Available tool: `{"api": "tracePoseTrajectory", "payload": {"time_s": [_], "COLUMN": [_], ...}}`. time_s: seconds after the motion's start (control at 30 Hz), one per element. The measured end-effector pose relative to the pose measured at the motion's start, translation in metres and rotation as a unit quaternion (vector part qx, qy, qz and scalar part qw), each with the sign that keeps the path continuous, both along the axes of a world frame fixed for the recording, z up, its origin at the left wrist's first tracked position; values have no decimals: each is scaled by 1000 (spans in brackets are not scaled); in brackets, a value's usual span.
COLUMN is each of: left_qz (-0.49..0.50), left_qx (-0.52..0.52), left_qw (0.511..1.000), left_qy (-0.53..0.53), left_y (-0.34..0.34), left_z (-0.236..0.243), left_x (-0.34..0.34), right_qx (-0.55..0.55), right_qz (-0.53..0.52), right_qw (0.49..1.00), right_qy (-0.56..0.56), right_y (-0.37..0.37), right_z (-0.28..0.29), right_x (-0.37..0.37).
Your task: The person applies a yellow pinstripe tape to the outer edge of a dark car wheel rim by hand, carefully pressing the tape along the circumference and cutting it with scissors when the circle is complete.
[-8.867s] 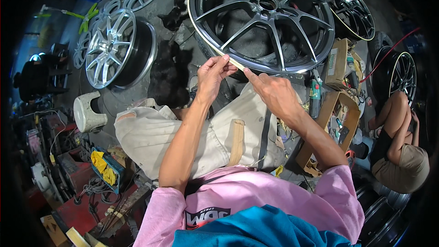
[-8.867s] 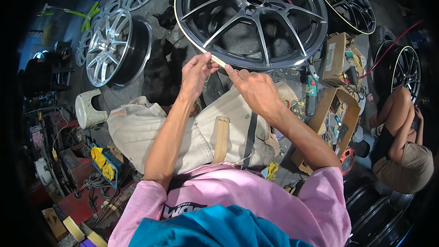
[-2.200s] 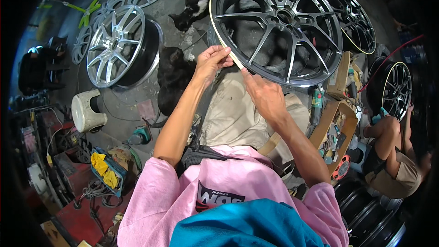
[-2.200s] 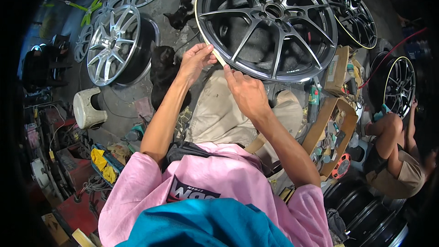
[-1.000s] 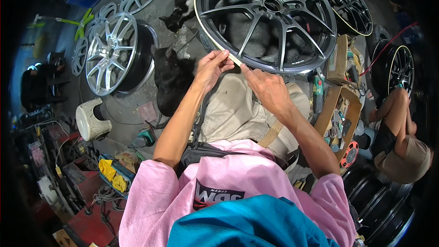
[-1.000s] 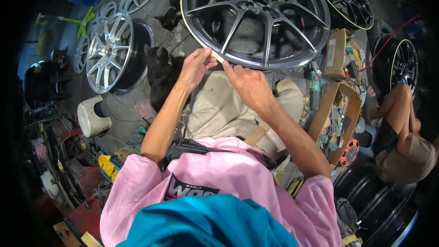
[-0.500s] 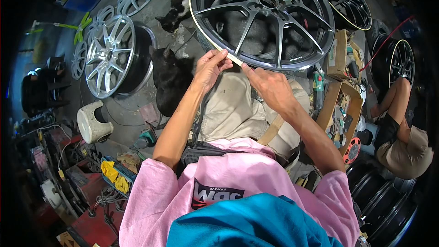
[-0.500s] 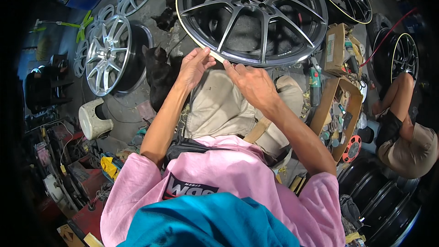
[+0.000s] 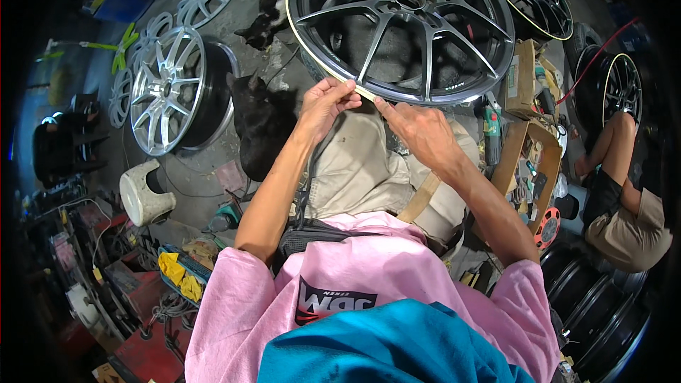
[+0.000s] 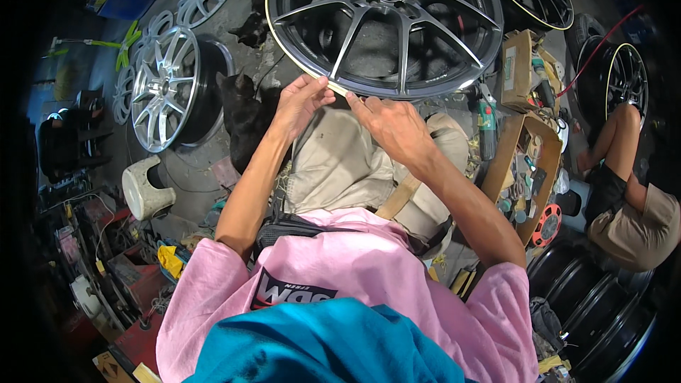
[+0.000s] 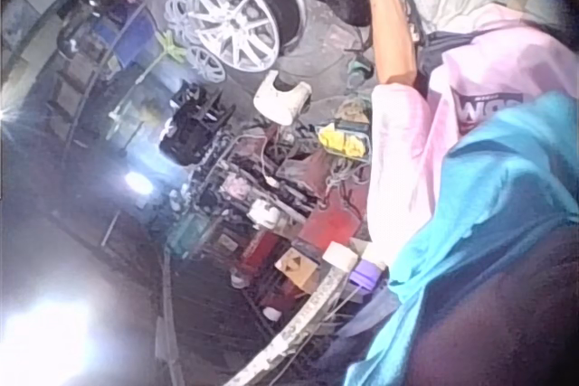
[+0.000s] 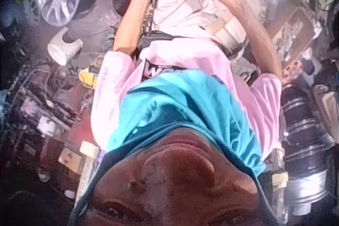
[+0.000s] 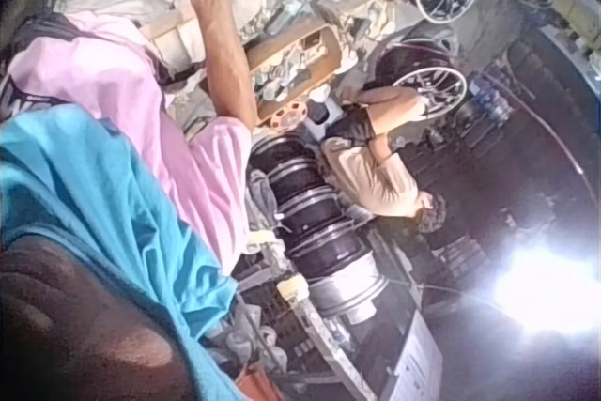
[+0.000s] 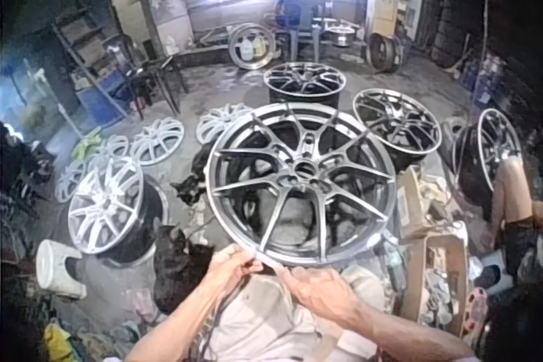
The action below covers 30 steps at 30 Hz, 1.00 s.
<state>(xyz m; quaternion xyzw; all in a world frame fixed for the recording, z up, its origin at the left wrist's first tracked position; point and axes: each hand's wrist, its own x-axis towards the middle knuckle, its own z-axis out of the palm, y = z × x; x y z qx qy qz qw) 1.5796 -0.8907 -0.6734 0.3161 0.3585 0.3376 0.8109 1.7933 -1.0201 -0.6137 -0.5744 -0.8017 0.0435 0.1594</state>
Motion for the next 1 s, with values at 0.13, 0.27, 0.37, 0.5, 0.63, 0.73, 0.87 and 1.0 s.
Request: {"api": "tracePoseTrajectory", "payload": {"time_s": [0.13,0.27,0.37,0.5,0.63,0.73,0.87,1.0], "left_qz": [-9,-10,-25,-25,-17,-17,-41,-49], "left_qx": [4,5,-3,5,1,3,11,18], "left_qw": [1000,1000,1000,1000,1000,1000,999,998], "left_qy": [-3,-3,12,7,14,15,20,17], "left_y": [-4,-5,-8,-12,-13,-13,-15,-21], "left_z": [-1,-1,2,3,3,3,3,2], "left_x": [1,4,7,11,11,12,15,24], "right_qx": [2,0,-6,-52,-49,-53,-61,-77], "right_qz": [1,6,12,22,21,28,28,29], "right_qw": [1000,1000,1000,998,998,997,996,994], "right_qy": [-4,-4,-12,-31,-38,-43,-56,-66], "right_y": [0,-1,-3,-4,-6,-7,-9,-11], "right_z": [2,3,8,13,15,16,20,20], "right_x": [2,7,10,14,17,23,28,33]}}
